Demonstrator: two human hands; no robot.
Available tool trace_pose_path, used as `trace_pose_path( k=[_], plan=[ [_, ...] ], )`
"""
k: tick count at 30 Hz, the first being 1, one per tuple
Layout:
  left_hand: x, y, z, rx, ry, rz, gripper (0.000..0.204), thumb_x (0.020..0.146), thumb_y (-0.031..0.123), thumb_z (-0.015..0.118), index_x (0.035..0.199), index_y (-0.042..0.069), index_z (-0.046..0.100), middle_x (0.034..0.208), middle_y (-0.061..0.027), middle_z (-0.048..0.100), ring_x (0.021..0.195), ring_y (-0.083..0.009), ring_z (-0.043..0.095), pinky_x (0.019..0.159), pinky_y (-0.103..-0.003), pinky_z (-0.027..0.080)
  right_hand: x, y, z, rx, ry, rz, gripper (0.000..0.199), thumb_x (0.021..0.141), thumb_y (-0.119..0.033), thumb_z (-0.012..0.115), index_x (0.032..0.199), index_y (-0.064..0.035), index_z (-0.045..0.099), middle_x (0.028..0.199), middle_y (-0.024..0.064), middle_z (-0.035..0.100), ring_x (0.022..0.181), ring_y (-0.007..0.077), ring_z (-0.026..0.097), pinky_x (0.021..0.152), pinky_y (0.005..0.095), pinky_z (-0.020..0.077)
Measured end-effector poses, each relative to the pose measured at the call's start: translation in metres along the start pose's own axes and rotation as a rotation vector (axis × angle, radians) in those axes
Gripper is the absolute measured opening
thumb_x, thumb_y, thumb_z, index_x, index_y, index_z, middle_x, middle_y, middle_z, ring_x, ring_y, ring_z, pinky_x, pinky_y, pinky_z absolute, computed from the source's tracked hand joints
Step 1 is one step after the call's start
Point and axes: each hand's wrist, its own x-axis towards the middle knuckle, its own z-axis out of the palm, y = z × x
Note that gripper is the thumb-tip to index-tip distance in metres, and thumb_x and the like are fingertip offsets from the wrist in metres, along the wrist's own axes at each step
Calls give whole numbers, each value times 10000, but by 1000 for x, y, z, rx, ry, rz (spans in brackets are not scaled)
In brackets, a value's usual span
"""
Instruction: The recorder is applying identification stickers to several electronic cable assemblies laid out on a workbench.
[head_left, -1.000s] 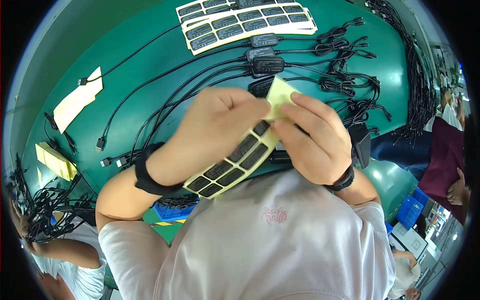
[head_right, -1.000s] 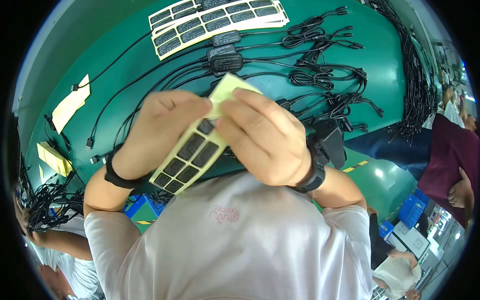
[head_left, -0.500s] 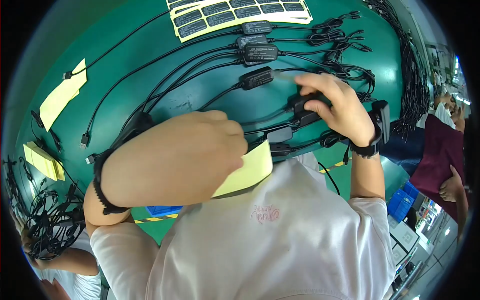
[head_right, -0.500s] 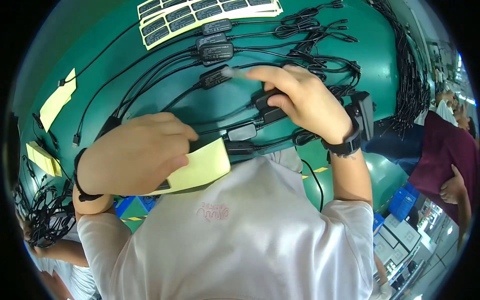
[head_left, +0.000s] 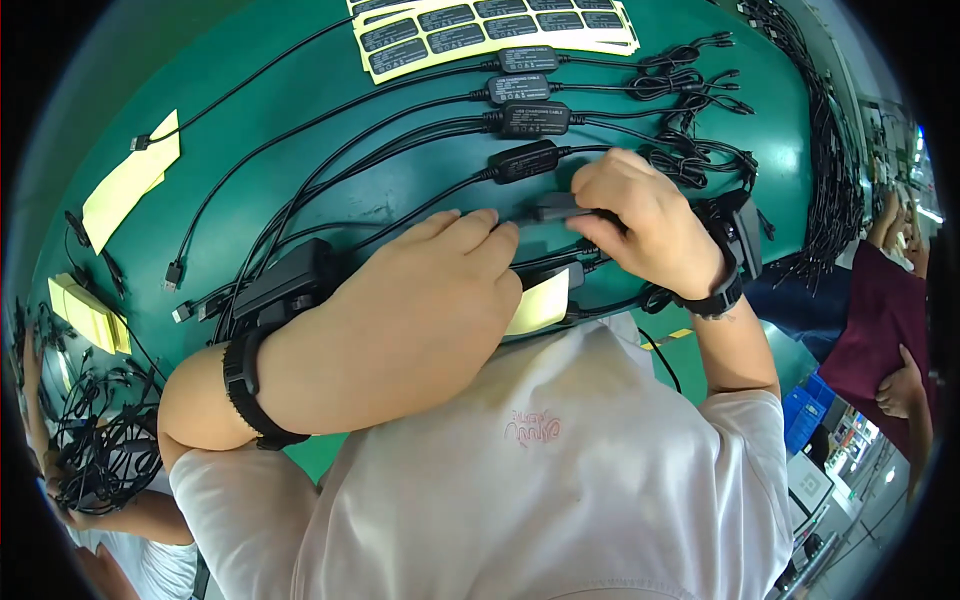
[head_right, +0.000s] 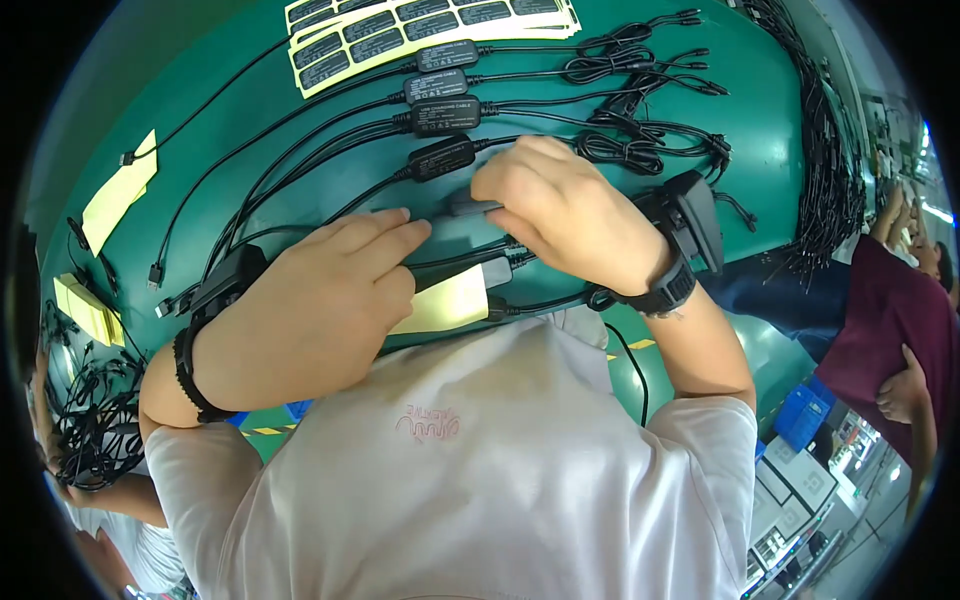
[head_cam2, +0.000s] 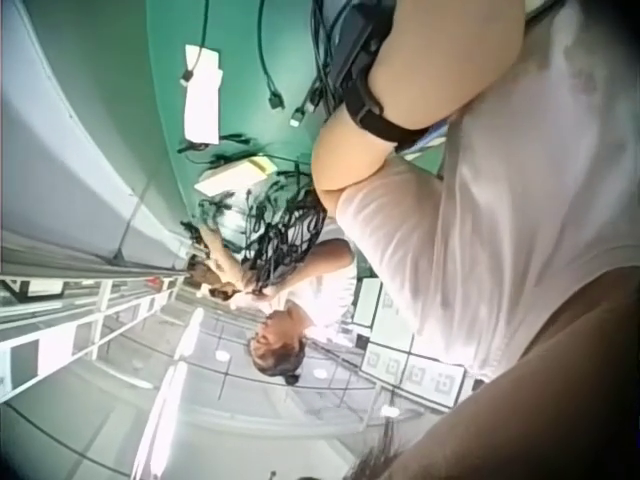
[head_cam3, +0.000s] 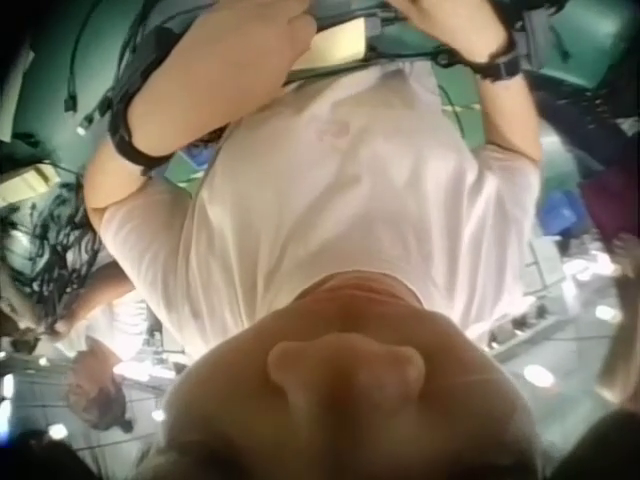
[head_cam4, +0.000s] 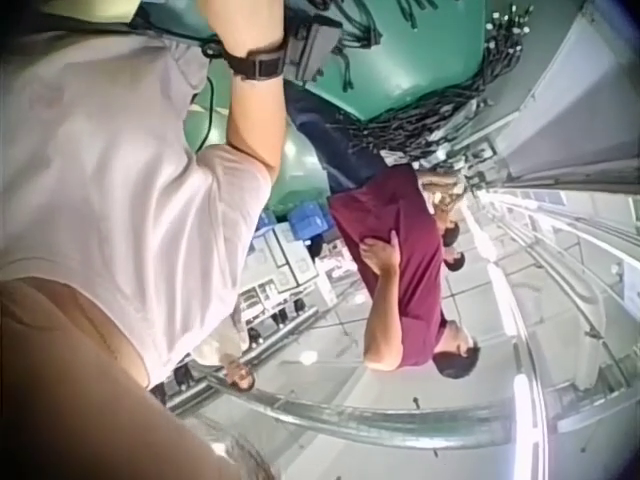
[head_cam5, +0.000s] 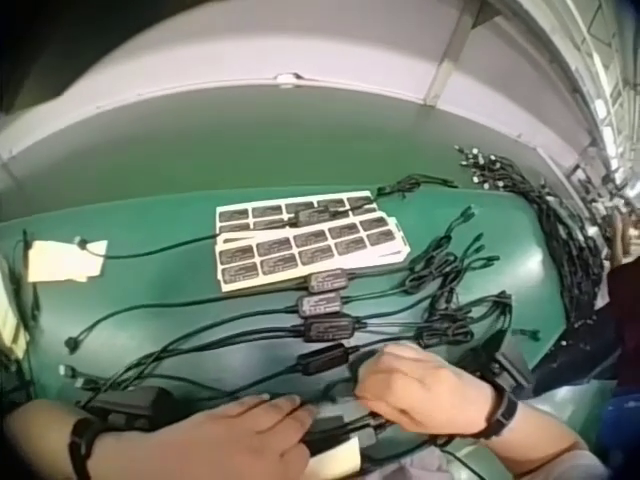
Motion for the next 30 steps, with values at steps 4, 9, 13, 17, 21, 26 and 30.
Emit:
trace_pose_path(
  k=[4,9,13,17,21,26,30],
  plan=[
    [5,1,11,14,260,74,152,722,68,592,808,-58,592,1247,-275,565,1231,-400,513,1005,-448,454,-11,5,5,-165,-5,-160,348,681,-61,669,1012,-72,564,940,79,561,812,249,533,710,355,456],
    [7,-3,25,-26,239,60,145,716,56,586,793,-66,587,1253,-286,555,1213,-406,529,1007,-449,449,-21,4,5,-139,-2,-119,242,691,10,725,892,-31,597,961,108,645,804,285,612,673,356,502],
    [5,-2,28,-62,81,11,144,702,50,587,792,-63,588,1265,-286,543,1215,-422,520,1009,-455,445,-29,-4,1,-133,79,12,255,700,39,769,889,-25,611,980,147,686,825,315,647,675,369,531],
    [10,-3,31,48,314,75,138,698,45,595,790,-56,587,1298,-287,519,1252,-443,482,987,-467,464,-29,-2,1,-181,68,-92,263,693,11,736,929,-27,625,971,140,683,834,298,651,683,370,533],
    [7,-5,38,7,184,41,122,722,27,591,798,-65,566,1328,-316,495,1280,-449,474,1012,-481,456,-26,1,1,-254,45,-155,395,711,-63,686,1104,-78,643,933,76,648,833,226,628,688,329,521],
    [1,-1,45,91,188,52,141,726,32,584,828,-64,560,1355,-337,469,1252,-440,498,1003,-468,461,-27,-5,-7,-88,-15,200,385,762,27,726,1127,1,606,943,122,698,853,283,676,794,346,532],
    [5,-2,44,-48,121,11,149,716,53,585,811,-56,552,1353,-331,475,1158,-418,548,969,-459,469,-25,-7,-5,42,133,238,449,820,31,715,1219,-9,513,1022,139,732,982,277,699,925,345,499]
  ],
)
